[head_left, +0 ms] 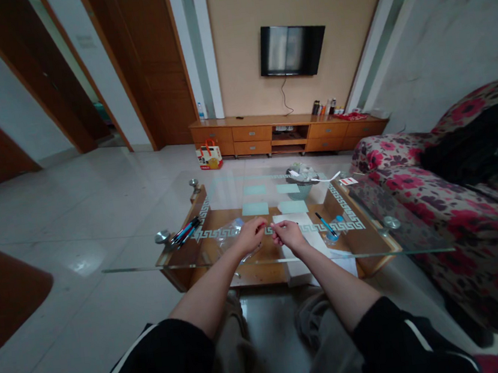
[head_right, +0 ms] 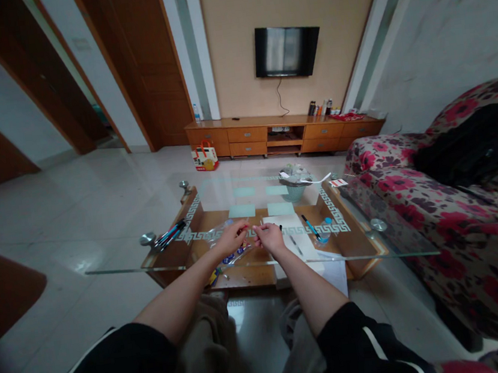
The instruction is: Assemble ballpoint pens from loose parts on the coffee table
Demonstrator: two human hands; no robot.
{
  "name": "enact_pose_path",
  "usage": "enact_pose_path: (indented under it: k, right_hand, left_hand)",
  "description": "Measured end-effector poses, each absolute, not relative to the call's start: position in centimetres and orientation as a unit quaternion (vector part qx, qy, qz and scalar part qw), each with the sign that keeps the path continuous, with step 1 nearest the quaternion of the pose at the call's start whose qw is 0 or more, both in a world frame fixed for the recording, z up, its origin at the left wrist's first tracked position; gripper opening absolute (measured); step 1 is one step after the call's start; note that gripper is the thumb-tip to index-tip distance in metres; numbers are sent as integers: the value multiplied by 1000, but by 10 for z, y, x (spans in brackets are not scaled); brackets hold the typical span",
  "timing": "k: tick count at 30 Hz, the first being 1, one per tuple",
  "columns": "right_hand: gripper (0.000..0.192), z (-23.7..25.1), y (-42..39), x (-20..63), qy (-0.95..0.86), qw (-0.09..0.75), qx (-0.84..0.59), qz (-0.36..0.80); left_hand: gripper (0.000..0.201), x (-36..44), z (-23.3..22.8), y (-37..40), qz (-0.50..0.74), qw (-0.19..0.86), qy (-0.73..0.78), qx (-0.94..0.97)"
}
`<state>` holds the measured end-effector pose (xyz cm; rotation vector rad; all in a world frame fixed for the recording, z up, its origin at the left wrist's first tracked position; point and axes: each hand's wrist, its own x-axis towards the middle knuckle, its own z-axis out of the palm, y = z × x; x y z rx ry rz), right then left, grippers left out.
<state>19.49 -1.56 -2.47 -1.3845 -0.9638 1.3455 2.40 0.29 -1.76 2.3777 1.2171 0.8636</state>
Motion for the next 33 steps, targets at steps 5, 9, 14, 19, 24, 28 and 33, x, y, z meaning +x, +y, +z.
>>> enact_pose_path:
  k: [5, 9, 14, 19, 24, 28, 33]
  right_hand:
    - [8, -28, -14, 197, -445, 444, -588, 509]
    - [13, -30, -14, 197, -443, 445, -591, 505]
    - [8, -33, -16, 200, -516, 436, -603, 424]
    - [5, -24, -22, 204, -655, 359, -622, 234]
    - [8, -19, -23, 205, -700, 312, -628, 136]
    - [8, -23, -21, 205, -690, 303, -641, 145]
    - [12, -26, -20, 205, -696, 289, -645, 127]
  left_hand:
    - [25, 29, -28, 10, 316, 173, 454, 815]
    - [29, 31, -32, 11, 292, 161, 487, 807]
    - [30, 39, -34, 5, 237, 144, 524, 805]
    - [28, 50, -36, 2, 190, 119, 522, 823]
    - [30, 55, -38, 3, 150, 106, 519, 835]
    - [32, 55, -37, 2, 131, 96, 510, 844]
    - [35, 53, -34, 0, 116, 102, 508, 847]
